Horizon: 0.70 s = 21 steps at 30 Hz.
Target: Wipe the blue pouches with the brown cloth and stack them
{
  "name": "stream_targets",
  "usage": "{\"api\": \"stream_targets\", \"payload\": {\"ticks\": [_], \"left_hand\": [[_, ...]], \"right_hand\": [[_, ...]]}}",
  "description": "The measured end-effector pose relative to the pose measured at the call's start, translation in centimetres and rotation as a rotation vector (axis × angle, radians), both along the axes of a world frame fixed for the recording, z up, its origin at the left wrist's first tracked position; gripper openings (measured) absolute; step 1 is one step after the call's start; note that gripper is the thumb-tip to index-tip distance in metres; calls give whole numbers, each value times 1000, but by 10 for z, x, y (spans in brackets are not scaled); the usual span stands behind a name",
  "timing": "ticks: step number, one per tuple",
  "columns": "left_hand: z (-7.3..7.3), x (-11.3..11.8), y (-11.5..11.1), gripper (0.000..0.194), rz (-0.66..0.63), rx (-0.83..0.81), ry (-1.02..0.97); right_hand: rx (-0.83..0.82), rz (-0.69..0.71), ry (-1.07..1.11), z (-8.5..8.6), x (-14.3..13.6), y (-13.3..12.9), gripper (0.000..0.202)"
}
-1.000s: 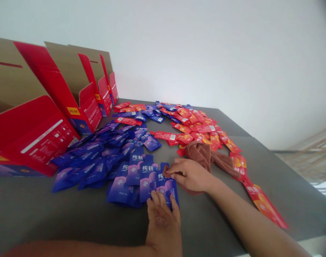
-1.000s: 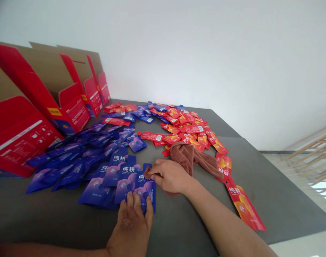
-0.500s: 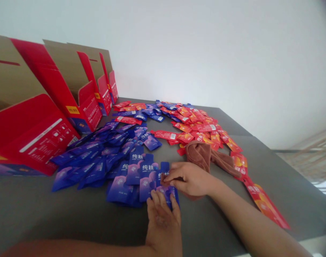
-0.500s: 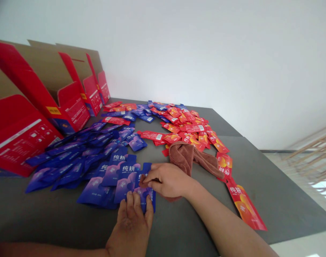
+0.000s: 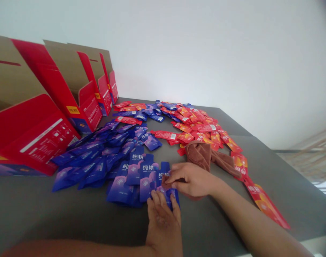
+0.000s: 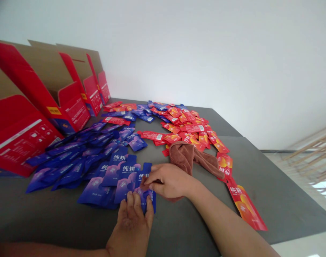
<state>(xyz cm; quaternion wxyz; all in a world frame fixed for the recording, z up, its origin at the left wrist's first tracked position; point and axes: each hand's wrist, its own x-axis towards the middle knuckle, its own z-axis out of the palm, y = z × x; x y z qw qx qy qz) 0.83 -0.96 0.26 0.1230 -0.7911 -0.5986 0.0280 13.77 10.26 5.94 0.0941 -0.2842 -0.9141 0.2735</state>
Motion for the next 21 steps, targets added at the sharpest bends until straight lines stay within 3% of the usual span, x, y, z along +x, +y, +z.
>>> {"api": "stream_targets", "payload": {"ticks": [6, 12, 16, 21], "left_hand": [[-1, 0, 0, 39, 4, -44, -44], [-2, 0, 0, 40, -1, 24, 24], [3, 0, -1, 39, -14, 36, 65], [7, 1, -1, 38, -12, 30, 107]], "right_hand": [[-66, 117, 42, 1, -3, -3, 23], [90, -152, -56, -6, 0, 5, 27], [130, -230, -95, -8, 2, 7, 26], [35, -73, -22, -2, 1, 3, 25]]}}
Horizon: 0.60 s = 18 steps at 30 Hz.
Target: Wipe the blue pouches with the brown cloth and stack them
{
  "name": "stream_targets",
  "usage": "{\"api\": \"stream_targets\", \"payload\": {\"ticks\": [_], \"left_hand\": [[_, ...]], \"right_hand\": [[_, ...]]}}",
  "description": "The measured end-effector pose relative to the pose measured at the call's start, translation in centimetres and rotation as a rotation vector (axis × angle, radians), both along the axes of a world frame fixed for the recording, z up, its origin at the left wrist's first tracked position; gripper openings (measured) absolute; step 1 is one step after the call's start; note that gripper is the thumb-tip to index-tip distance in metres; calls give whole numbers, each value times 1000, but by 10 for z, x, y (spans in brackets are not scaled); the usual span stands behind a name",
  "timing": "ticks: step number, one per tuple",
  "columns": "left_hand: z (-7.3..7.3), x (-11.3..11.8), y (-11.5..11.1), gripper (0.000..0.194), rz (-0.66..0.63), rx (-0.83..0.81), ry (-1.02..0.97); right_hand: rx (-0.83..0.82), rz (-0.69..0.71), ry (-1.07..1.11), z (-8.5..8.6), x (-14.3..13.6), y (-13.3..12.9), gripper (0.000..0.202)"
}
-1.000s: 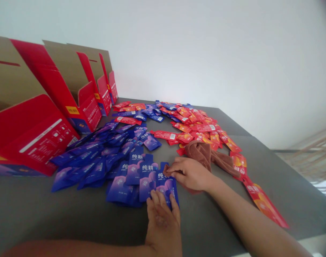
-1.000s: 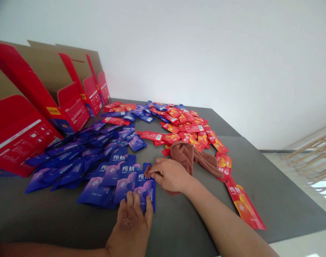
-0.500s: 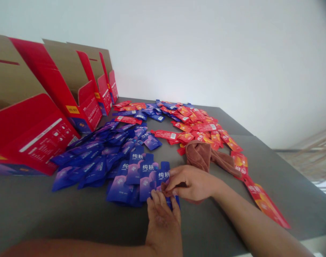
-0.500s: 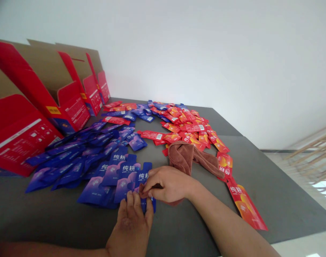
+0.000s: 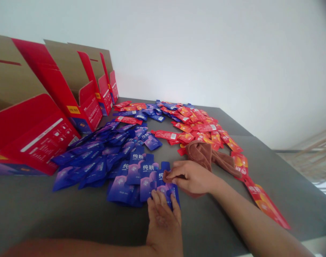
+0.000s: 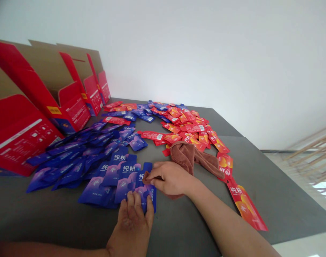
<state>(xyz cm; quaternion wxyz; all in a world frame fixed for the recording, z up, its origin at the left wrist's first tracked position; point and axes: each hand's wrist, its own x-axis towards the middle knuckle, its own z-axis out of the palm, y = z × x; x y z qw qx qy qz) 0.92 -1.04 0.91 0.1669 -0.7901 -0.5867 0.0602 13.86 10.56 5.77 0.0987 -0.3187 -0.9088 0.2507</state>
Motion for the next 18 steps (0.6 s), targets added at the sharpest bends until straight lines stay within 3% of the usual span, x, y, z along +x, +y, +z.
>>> {"api": "stream_targets", "payload": {"ticks": [4, 7, 9, 12, 15, 18], "left_hand": [[-3, 1, 0, 38, 14, -27, -25], [-3, 0, 1, 38, 13, -49, -46], [-2, -1, 1, 38, 10, -53, -49], [-3, -2, 1, 37, -8, -19, -44], [-11, 0, 1, 37, -10, 30, -44], [-23, 3, 2, 35, 27, 39, -89]], "right_hand": [[-85, 155, 40, 4, -2, -5, 25], [-114, 190, 39, 3, -3, -6, 23], [-100, 148, 26, 2, -4, -6, 24], [-15, -24, -16, -1, -3, -2, 26], [60, -195, -51, -6, -2, 1, 26], [71, -237, -60, -9, -2, 3, 25]]}}
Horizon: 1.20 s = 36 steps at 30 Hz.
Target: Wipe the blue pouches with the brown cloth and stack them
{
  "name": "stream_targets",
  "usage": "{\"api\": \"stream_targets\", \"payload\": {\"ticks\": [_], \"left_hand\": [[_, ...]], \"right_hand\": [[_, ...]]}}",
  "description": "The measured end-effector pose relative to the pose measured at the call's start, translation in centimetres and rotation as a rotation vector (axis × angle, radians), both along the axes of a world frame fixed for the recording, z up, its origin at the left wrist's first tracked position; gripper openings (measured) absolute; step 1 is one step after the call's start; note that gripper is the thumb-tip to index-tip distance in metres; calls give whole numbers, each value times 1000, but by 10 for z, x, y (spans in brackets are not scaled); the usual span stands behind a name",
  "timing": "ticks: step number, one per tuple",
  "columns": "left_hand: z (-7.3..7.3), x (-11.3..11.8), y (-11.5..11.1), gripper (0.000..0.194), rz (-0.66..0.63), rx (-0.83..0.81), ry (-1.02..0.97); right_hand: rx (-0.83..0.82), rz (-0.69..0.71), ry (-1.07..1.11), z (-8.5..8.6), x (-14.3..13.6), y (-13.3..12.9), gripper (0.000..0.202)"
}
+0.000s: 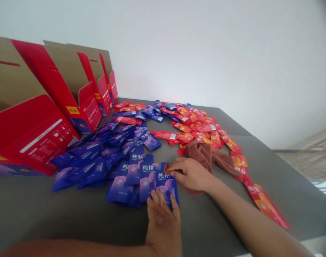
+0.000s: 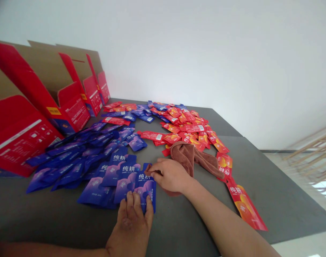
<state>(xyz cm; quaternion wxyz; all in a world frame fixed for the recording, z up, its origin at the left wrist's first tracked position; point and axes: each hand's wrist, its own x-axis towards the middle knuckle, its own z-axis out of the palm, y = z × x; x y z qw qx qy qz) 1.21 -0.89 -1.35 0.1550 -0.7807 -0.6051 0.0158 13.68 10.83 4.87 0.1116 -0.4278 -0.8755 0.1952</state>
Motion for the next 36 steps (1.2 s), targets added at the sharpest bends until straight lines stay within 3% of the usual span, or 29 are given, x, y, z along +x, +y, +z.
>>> {"api": "stream_targets", "payload": {"ticks": [3, 7, 10, 16, 19, 26, 28, 33, 36], "left_hand": [[-2, 0, 4, 33, 29, -16, -30], [14, -6, 13, 41, -87, -57, 65], [24, -8, 18, 43, -58, -89, 104], [29, -8, 16, 43, -76, -140, 144], [33, -9, 15, 44, -91, -148, 185], [40, -8, 18, 46, -84, -160, 237], [43, -7, 19, 45, -78, -184, 238], [47, -6, 18, 43, -86, -246, 228], [45, -7, 16, 43, -87, -228, 213]], "right_hand": [[-1, 0, 6, -1, 0, 0, 24], [-8, 29, 26, 0, 0, 0, 24], [-47, 131, 58, 3, 0, -1, 23], [-112, 318, 85, 7, -1, -6, 21], [-105, 301, 73, 6, -1, -6, 20], [2, 76, 31, 0, 0, 1, 23], [-8, 95, 30, 1, 0, 0, 24], [-92, 302, 58, 7, -1, -6, 23], [-91, 285, 56, 7, -2, -6, 22]]}}
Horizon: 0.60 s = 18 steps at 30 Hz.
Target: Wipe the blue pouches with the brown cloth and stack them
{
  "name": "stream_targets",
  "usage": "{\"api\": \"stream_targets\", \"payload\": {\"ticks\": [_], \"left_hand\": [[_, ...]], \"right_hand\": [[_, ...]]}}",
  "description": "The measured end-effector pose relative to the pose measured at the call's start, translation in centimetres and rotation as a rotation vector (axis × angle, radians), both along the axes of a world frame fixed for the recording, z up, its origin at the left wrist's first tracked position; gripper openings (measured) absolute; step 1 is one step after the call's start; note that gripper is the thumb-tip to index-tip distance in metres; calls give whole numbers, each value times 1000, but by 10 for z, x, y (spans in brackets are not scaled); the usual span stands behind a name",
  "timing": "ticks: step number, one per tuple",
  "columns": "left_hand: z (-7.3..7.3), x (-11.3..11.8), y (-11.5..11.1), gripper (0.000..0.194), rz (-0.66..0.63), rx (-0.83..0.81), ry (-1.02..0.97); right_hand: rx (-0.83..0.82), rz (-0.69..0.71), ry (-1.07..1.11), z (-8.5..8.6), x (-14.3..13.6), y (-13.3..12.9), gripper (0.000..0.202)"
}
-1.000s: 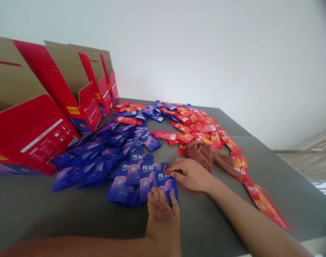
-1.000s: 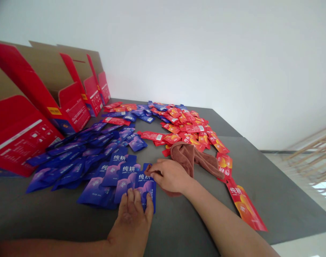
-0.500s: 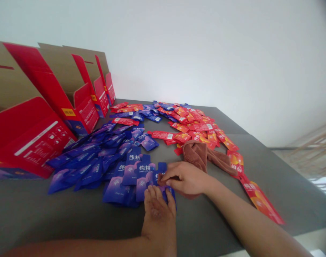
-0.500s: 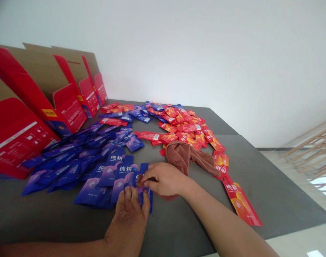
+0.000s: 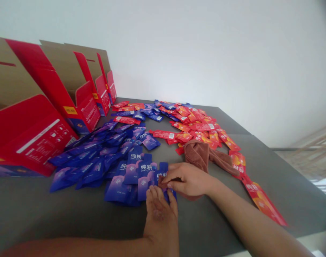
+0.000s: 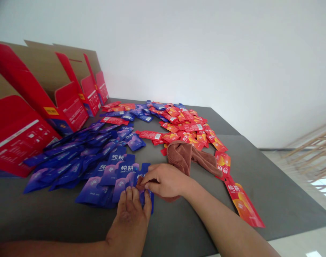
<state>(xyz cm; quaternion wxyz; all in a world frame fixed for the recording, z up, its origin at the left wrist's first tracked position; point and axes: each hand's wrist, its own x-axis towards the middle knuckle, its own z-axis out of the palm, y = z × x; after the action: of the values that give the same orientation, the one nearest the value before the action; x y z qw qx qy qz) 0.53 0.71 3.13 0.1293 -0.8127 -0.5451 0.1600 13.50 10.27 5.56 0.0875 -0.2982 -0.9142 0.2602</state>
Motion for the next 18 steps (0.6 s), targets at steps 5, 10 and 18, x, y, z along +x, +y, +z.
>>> {"api": "stream_targets", "payload": {"ticks": [5, 10, 18], "left_hand": [[-9, -1, -1, 44, -10, 103, -30], [-20, 1, -6, 44, 34, 173, -73], [-24, -5, -31, 36, -33, 198, -211]], "right_hand": [[52, -140, -18, -4, 2, 4, 24], [43, -153, -14, -5, 3, 5, 24], [29, -156, -16, -3, 2, 5, 25]]}}
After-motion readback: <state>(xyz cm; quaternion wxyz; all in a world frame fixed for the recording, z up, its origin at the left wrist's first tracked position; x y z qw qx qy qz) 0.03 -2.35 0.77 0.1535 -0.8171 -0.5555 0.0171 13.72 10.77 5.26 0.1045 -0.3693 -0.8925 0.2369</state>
